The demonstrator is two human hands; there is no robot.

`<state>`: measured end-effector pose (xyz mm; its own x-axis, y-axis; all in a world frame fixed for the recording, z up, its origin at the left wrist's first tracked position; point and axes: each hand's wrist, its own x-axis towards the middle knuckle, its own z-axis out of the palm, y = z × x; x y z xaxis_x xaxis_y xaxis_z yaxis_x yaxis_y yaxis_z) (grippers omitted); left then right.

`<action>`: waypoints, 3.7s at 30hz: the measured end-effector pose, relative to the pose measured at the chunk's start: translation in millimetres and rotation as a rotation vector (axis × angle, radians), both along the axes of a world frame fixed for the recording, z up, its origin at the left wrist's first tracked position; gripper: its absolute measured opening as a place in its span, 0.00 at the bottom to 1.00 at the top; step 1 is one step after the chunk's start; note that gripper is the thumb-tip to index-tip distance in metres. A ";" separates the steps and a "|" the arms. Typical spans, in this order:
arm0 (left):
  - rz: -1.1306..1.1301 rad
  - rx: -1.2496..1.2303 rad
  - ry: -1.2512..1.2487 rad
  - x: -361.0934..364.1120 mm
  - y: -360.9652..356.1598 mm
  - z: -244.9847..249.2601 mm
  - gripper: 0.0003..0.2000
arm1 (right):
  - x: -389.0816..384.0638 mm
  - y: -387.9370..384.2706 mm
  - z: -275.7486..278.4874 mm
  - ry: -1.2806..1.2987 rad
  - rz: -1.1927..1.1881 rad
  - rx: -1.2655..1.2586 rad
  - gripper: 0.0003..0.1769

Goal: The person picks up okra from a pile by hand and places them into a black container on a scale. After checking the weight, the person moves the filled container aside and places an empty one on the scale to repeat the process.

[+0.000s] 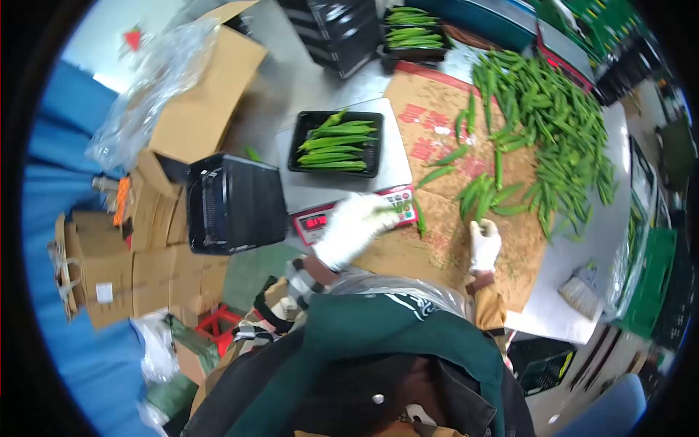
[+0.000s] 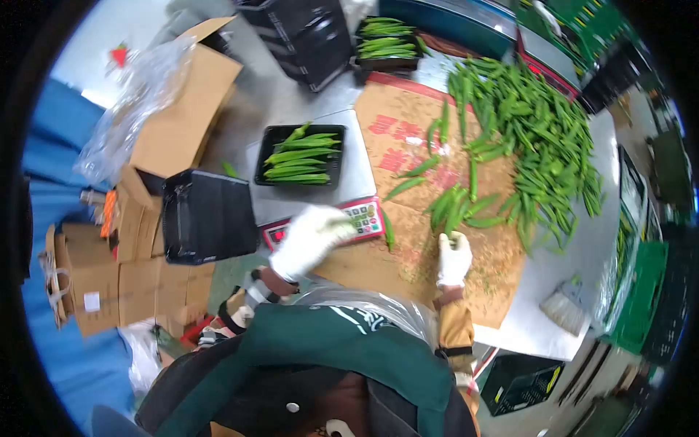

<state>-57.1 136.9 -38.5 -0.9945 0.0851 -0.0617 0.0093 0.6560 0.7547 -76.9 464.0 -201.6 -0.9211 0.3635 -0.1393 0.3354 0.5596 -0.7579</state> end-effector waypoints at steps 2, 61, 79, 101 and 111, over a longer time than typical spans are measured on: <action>-0.087 -0.014 -0.177 22.1 11.4 -9.2 0.16 | -5.3 -16.6 31.2 0.251 0.053 -0.162 0.10; -0.366 -0.936 0.009 -359.7 -20.5 -115.6 0.12 | 87.9 22.9 -65.5 -0.338 0.096 -0.146 0.13; 0.409 0.013 -0.182 -476.7 -5.8 -157.7 0.27 | 75.2 19.9 -25.7 -0.366 0.234 0.076 0.22; 0.918 -0.439 0.203 59.3 -192.3 0.0 0.16 | 70.8 18.8 -39.5 -0.327 0.139 -0.195 0.17; 1.133 0.040 0.767 61.7 -194.3 28.6 0.12 | 90.5 10.5 -47.0 -0.170 0.118 -0.248 0.10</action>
<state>4.6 -57.4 -9.9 -0.3033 -0.8022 0.5143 -0.0929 0.5621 0.8218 13.5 474.5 -248.6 -0.9108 0.1915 -0.3656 0.4127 0.4076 -0.8146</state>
